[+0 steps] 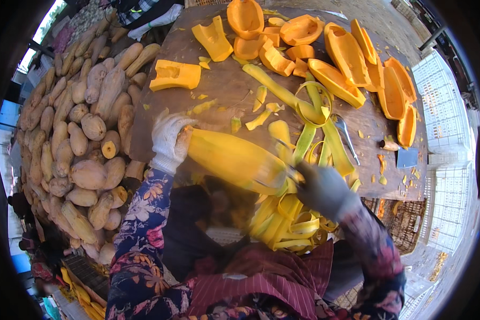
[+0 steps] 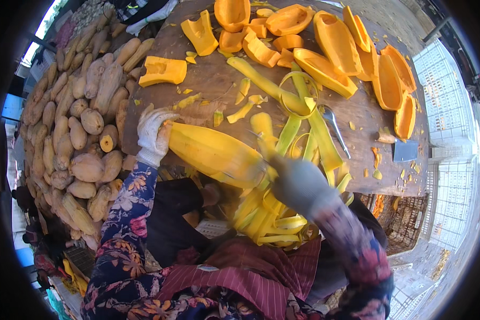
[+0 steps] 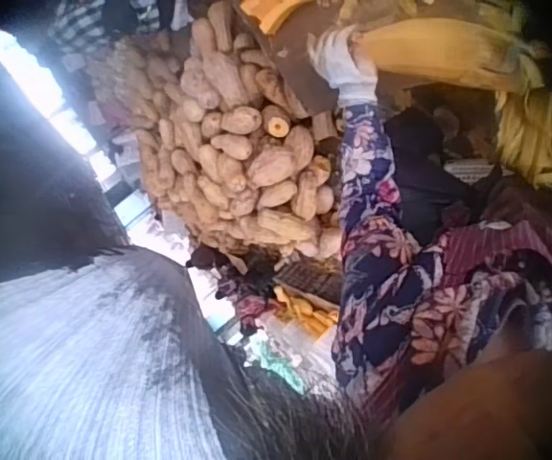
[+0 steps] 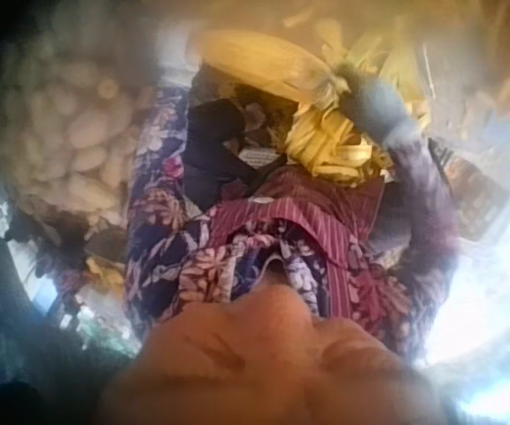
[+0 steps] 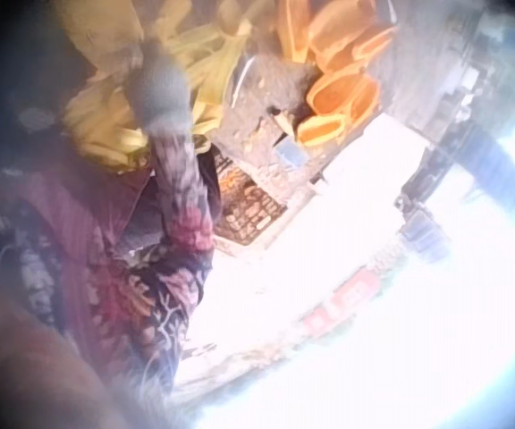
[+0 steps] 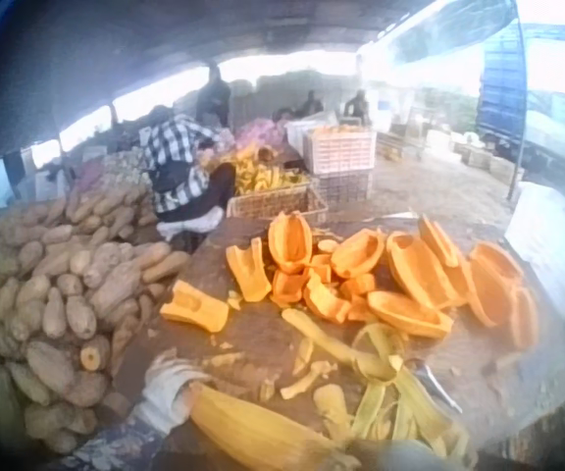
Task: The person peels a butternut squash using a peeler, then cuts it into pieces with a knife. The peeled skin and cut pieces are placed on a wooden board.
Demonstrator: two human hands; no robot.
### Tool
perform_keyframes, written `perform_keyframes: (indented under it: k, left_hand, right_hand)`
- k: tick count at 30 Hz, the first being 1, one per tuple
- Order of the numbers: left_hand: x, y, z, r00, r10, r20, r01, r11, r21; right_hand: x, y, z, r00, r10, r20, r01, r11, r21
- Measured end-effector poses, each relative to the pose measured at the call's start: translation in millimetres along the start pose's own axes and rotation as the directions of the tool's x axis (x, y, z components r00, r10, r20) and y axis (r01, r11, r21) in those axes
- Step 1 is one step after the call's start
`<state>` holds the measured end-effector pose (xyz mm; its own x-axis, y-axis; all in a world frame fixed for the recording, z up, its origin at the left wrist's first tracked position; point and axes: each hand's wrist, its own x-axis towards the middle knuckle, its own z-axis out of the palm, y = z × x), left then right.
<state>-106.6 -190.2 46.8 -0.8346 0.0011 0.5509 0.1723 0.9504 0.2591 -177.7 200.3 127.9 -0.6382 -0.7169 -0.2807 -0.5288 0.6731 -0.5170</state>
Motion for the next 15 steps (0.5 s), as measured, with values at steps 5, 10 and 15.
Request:
perform_keyframes:
  k: [5,10,15]
  left_hand:
    - [2.4,1.7,-0.6,1.0,0.005,0.004,-0.005,1.0,0.001]
    - [2.8,0.7,-0.3,0.999,-0.019,0.03,0.019,1.0,0.011]
    - [7.3,-2.6,3.7,0.999,-0.027,0.043,0.027,0.999,0.023]
  right_hand:
    - [123.7,-65.4,-7.2,0.941,-0.213,0.263,0.281,0.926,-0.254]
    - [30.9,17.3,15.0,0.992,-0.092,0.086,0.105,0.982,-0.154]
    - [-66.8,69.9,60.8,0.998,0.052,0.023,-0.047,0.98,-0.192]
